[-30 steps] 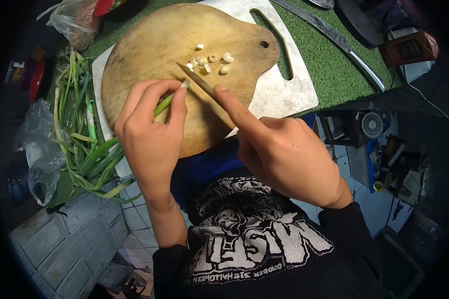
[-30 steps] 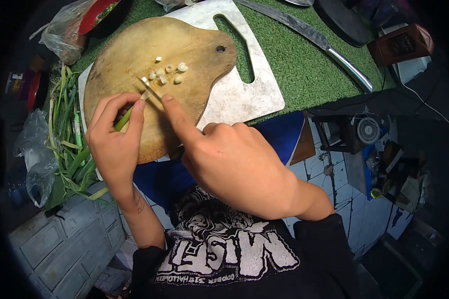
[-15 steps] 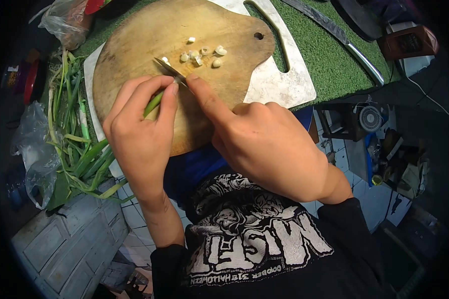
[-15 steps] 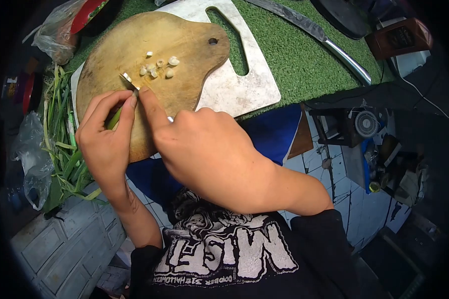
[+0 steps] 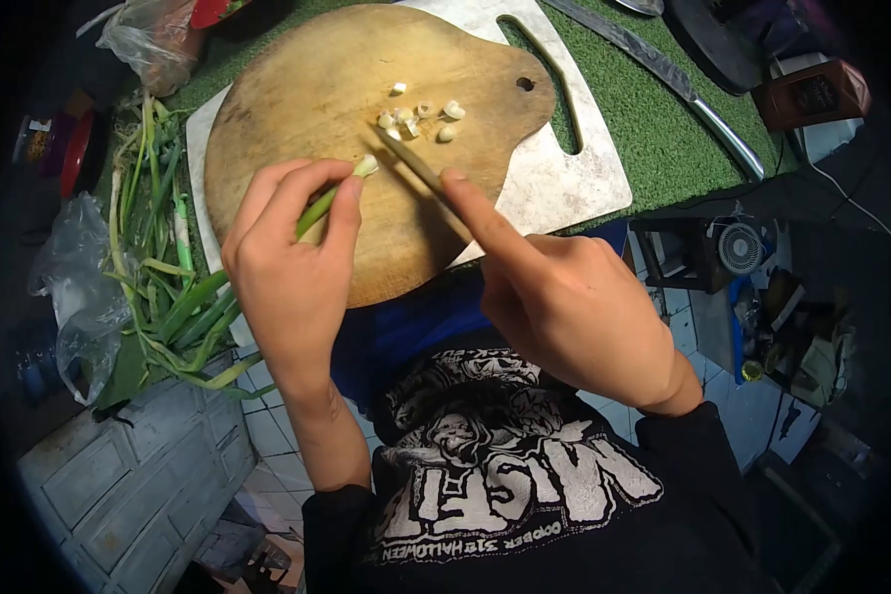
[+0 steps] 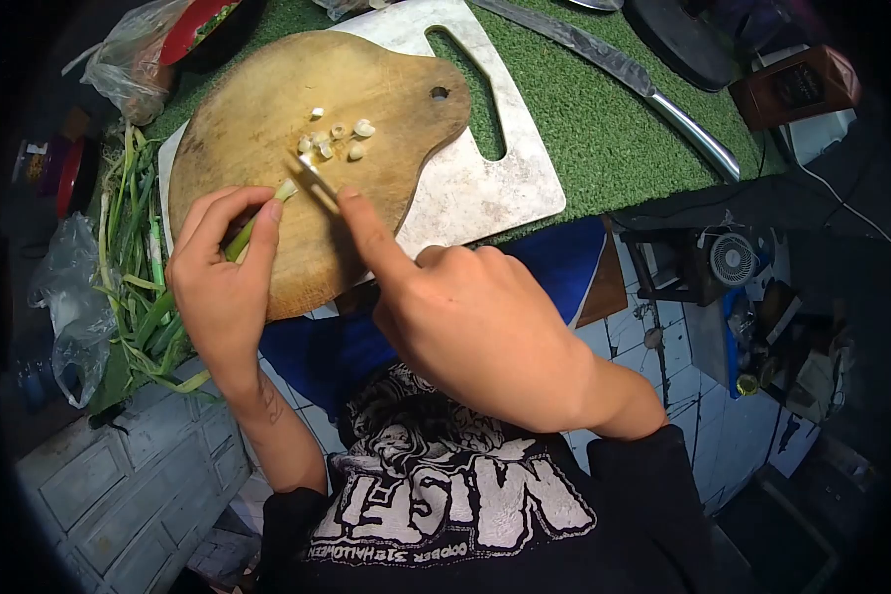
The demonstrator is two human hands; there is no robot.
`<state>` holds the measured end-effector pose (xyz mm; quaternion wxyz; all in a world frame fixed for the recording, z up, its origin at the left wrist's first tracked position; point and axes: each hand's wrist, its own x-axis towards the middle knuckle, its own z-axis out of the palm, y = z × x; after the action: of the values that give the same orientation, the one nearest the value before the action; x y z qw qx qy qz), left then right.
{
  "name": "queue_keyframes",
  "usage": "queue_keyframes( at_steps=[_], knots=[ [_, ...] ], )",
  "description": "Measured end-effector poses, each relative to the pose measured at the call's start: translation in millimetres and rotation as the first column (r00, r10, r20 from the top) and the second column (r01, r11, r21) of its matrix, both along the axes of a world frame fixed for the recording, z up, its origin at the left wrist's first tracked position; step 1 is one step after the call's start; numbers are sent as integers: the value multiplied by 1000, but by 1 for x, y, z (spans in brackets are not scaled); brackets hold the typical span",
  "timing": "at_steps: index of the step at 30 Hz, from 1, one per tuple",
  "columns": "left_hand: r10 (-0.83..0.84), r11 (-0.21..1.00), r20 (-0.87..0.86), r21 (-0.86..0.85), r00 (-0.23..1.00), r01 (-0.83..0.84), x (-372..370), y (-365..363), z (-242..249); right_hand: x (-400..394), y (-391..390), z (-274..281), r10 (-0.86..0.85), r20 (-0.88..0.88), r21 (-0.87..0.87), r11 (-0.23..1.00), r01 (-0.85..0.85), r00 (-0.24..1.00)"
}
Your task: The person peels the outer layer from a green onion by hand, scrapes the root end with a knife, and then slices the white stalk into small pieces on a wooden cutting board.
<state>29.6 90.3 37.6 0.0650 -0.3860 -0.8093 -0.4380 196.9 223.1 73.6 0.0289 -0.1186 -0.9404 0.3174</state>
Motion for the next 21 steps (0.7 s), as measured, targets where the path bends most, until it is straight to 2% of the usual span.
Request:
queue_keyframes(
  at_steps=[8, 14, 16, 21],
  knots=[
    [-10, 1000, -10, 22, 1000, 10, -1, 0, -1, -13, -6, 0, 54, -19, -46, 997, -55, 998],
    [-17, 1000, -35, 5, 999, 17, -1, 1, 0, -22, -16, -3, 37, -36, 51, 998, -36, 999],
    [-16, 1000, -41, 2, 999, 16, -1, 0, 0, -28, -17, 3, 31, 55, 65, 997, -34, 998],
    [-16, 1000, -38, 9, 999, 16, 0, 1, -1, -25, -19, 6, 42, 85, 107, 993, -51, 995]
  ],
)
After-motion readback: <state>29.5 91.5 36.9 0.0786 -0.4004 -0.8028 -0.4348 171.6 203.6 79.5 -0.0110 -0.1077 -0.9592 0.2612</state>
